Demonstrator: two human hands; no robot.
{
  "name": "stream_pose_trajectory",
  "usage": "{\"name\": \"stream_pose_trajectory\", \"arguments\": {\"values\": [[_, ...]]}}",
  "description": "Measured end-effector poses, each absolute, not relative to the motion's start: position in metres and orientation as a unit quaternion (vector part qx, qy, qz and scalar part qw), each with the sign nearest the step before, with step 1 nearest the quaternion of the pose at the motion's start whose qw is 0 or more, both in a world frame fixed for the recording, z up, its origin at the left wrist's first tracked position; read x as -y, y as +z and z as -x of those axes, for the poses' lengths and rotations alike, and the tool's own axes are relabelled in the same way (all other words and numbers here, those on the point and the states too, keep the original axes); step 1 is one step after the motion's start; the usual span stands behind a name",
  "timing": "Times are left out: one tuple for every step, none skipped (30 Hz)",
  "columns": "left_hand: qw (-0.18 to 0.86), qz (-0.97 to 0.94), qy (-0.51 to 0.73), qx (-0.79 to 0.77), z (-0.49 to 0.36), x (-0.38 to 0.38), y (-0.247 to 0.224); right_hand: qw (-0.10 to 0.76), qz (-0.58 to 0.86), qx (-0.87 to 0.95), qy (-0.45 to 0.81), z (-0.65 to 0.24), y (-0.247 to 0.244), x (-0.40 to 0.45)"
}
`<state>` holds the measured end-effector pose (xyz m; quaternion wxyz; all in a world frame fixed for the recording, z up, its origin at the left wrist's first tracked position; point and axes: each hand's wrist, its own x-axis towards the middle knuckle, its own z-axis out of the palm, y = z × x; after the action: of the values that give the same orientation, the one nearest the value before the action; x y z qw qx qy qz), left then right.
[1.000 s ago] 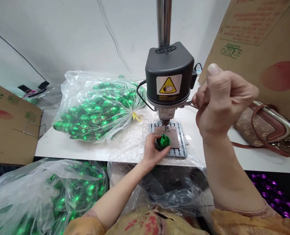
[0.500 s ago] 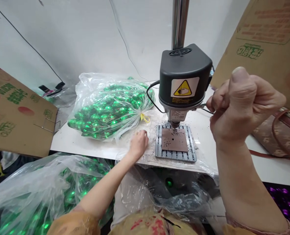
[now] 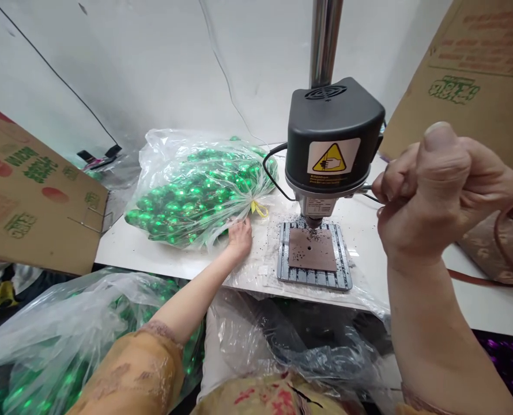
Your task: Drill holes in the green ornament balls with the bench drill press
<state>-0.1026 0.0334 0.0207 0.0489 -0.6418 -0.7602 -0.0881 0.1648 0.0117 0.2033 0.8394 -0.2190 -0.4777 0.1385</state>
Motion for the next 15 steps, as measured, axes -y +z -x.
{"name": "stream_pose_trajectory", "arguments": {"values": [[0.064,0.641,-0.096,0.759,0.105,-0.033,0.02,0.839,0.218,0.478,0.138,-0.165,0.203,-0.011],[0.083,0.638,-0.107,0.758,0.108,-0.034,0.021,0.838,0.22,0.48,0.14,-0.165,0.203,-0.011],[0.102,0.634,-0.118,0.758,0.111,-0.035,0.022,0.836,0.221,0.482,0.141,-0.165,0.203,-0.01],[0.119,0.627,-0.129,0.759,0.114,-0.037,0.025,0.833,0.224,0.485,0.143,-0.165,0.203,-0.009],[0.13,0.62,-0.138,0.762,0.118,-0.04,0.029,0.83,0.229,0.487,0.146,-0.165,0.204,-0.008],[0.136,0.611,-0.144,0.766,0.121,-0.044,0.033,0.828,0.231,0.489,0.147,-0.165,0.204,-0.008],[0.138,0.602,-0.151,0.772,0.124,-0.049,0.037,0.828,0.231,0.49,0.146,-0.165,0.204,-0.007],[0.131,0.593,-0.158,0.778,0.127,-0.054,0.04,0.828,0.231,0.49,0.146,-0.165,0.204,-0.007],[0.117,0.587,-0.168,0.784,0.131,-0.058,0.042,0.829,0.23,0.49,0.145,-0.165,0.204,-0.007],[0.098,0.583,-0.176,0.787,0.135,-0.062,0.043,0.829,0.229,0.488,0.145,-0.165,0.203,-0.007],[0.075,0.58,-0.183,0.79,0.138,-0.066,0.042,0.83,0.229,0.487,0.145,-0.165,0.203,-0.007],[0.051,0.581,-0.189,0.79,0.142,-0.068,0.041,0.83,0.231,0.487,0.145,-0.166,0.202,-0.007],[0.031,0.586,-0.195,0.786,0.145,-0.069,0.039,0.829,0.233,0.487,0.145,-0.166,0.202,-0.008],[0.013,0.594,-0.202,0.779,0.147,-0.068,0.038,0.829,0.235,0.486,0.145,-0.166,0.201,-0.008],[0.002,0.607,-0.207,0.767,0.148,-0.066,0.036,0.829,0.235,0.485,0.146,-0.167,0.2,-0.008]]}}
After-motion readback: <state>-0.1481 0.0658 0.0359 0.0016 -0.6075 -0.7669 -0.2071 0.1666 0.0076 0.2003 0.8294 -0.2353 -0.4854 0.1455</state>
